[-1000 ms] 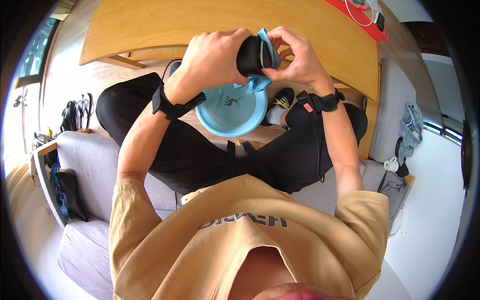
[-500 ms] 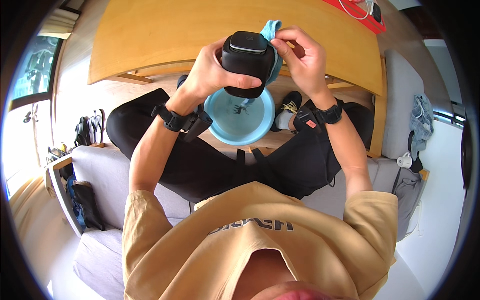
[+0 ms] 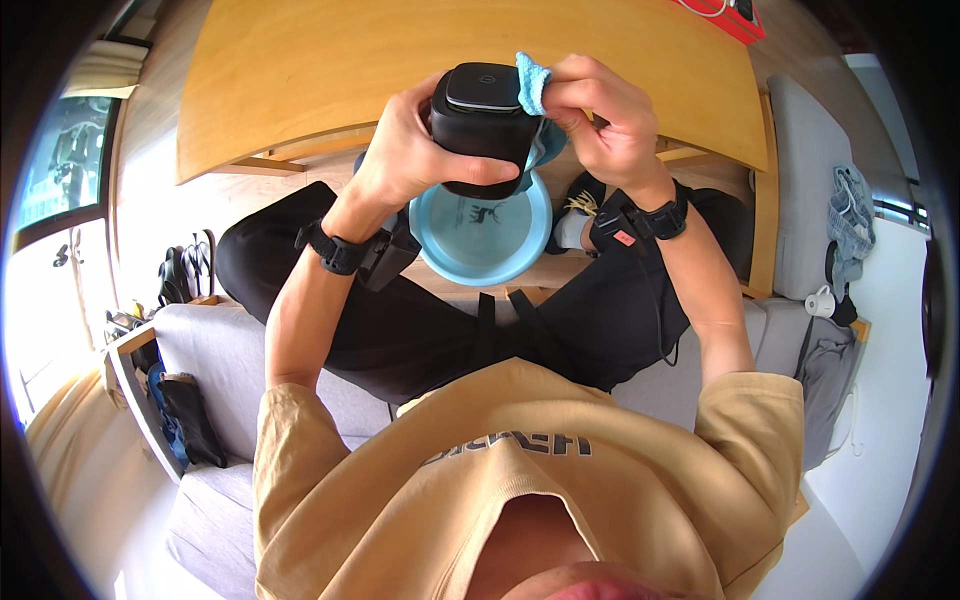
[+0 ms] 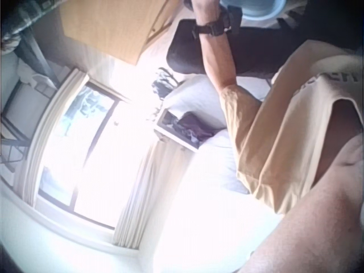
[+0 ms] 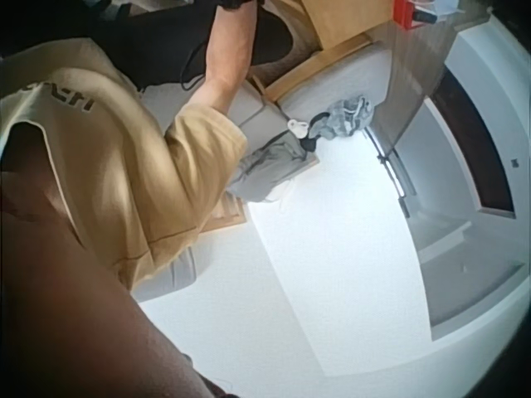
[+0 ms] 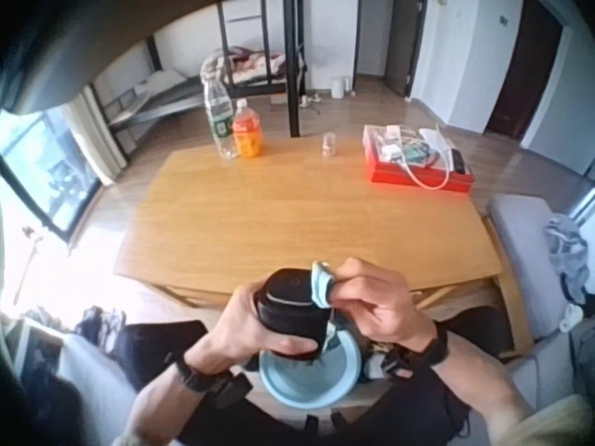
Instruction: The person wipes a wooden table with a blue cloth, then sits cross-legged on the sofa and cleans a black cylindrical object and a white mug using the same cloth. The person dips the cloth into a blue basin of water between items.
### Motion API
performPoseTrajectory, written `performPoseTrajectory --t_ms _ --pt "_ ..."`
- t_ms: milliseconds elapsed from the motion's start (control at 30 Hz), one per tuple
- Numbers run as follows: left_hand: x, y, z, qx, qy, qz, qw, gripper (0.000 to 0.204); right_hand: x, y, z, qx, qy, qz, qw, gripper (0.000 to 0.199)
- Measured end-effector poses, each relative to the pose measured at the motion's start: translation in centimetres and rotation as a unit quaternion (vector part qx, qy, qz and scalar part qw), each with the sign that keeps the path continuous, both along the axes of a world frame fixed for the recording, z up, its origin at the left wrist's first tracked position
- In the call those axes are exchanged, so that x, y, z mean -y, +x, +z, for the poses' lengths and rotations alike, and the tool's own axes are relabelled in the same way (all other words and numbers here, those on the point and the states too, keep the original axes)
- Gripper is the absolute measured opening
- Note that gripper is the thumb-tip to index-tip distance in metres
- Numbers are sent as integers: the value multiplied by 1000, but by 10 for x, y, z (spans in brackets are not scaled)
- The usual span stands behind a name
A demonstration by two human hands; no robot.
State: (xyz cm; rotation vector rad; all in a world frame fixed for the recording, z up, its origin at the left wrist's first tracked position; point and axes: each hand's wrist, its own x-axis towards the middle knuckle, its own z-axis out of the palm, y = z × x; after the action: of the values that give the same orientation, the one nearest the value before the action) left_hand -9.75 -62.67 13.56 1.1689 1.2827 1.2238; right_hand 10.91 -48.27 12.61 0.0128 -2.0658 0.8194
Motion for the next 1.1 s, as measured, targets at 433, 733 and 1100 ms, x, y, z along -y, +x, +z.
performPoseTrajectory --t_ms 433,733,1100 --pt "1 9 -9 -374 39 250 893 83 40 -31 -9 16 62 -89 994 29" --pt "-3 15 -18 -487 116 269 823 72 44 -39 -13 -1 51 -73 996 25" --pt "0 28 -39 -626 114 218 740 53 21 -54 -19 45 -136 -106 984 10"
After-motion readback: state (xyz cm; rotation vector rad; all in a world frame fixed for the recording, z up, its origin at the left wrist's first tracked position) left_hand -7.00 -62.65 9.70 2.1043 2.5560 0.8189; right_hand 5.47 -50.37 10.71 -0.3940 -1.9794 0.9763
